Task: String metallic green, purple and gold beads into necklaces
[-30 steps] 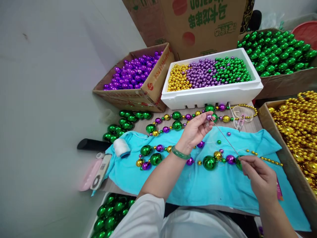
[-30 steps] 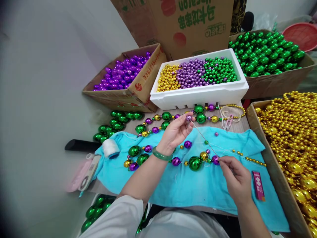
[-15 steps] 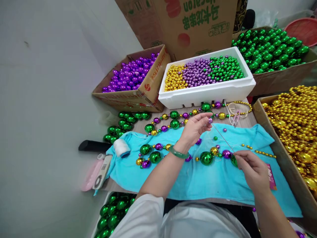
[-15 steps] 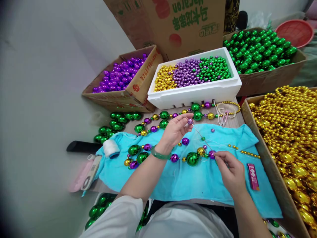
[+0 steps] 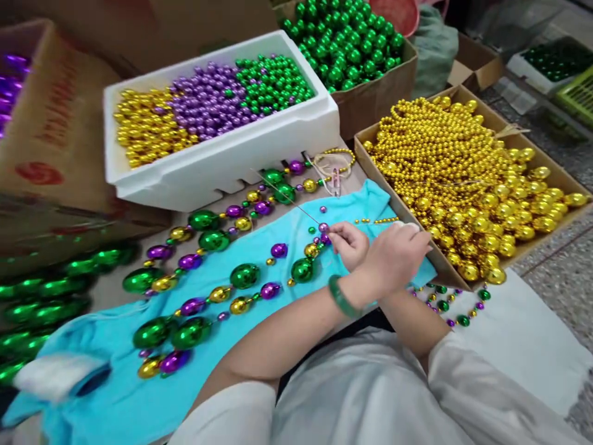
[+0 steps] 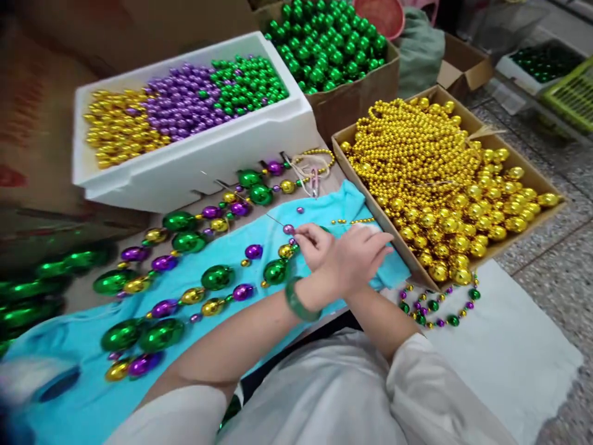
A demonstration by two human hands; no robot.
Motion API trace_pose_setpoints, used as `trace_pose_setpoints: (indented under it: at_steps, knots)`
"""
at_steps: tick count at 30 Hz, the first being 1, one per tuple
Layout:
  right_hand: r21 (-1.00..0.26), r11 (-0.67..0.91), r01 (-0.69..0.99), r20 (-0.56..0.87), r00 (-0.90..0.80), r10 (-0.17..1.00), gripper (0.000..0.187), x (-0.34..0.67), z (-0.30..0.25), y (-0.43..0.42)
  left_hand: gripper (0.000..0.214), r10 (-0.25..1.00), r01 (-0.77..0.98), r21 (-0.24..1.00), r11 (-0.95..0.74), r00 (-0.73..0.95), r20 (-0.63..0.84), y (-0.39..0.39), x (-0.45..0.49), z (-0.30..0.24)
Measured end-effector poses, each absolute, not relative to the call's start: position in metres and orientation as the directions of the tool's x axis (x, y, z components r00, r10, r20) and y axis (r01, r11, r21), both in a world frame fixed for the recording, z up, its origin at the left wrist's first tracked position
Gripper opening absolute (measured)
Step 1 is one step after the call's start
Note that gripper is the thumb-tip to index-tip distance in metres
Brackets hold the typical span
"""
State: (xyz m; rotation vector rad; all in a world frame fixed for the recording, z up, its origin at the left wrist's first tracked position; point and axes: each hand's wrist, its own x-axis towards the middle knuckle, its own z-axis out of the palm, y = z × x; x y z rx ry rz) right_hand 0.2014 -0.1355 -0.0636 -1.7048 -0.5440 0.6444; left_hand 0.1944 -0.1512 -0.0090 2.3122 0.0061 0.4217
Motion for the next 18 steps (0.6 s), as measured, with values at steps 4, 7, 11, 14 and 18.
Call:
trace_pose_setpoints:
  at_steps: [4,7,11,14,18]
  knots:
    - [-0.982,0.084,-0.168,-0.064,0.719,0.692,0.018,0.207,-0.082,-0.134,0.027,-0.231,-0.349,0.521,-0.779,0.932,0.278,-0.202,0.239,-0.028]
    - [-0.973,0.142,-0.182,-0.044,0.749,0.662,0.023,0.213,-0.096,-0.136,0.030,-0.441,-0.542,0.400,-0.739,0.838,0.322,-0.231,0.251,-0.031]
    - [-0.978,0.115,-0.172,-0.052,0.743,0.667,0.026,0.214,-0.105,-0.137,0.026,-0.553,-0.603,0.345,-0.719,0.797,0.243,-0.259,0.261,-0.037]
    - [-0.981,0.103,-0.165,-0.053,0.735,0.676,0.025,0.215,-0.103,-0.137,0.030,-0.491,-0.535,0.476,-0.698,0.841,0.226,-0.259,0.264,-0.031]
    - [-0.988,0.032,-0.152,-0.095,0.751,0.653,0.026,0.219,-0.093,-0.142,0.027,-0.158,-0.376,0.865,-0.333,0.926,0.342,-0.208,0.243,0.011]
